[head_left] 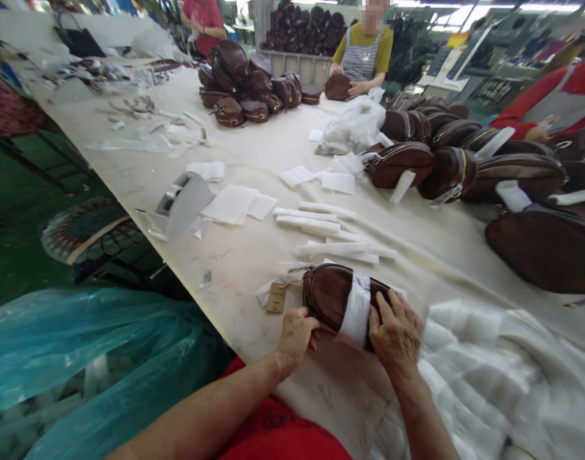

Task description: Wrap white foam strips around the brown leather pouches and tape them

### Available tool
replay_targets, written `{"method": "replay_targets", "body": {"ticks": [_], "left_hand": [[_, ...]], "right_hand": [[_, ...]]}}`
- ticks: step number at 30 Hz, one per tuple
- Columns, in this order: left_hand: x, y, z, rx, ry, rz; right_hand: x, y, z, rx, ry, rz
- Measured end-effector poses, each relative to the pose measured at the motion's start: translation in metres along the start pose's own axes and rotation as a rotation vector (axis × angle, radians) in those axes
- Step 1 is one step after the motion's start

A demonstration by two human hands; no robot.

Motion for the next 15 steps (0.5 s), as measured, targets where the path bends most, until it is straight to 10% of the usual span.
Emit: {"method": "replay_targets", "body": {"ticks": [15], "left_hand": [[0.030, 0.044, -0.027, 0.072, -0.054, 0.047]], "right_hand": [[0.000, -0.003, 0.002, -0.014, -0.049, 0.001]]}}
Point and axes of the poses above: each hand's wrist, its own z-axis away from the middle knuckle, its own y-axis out of the back of the hand, x = y × z, the point moved 8 cm from there along -z, towards the middle knuckle
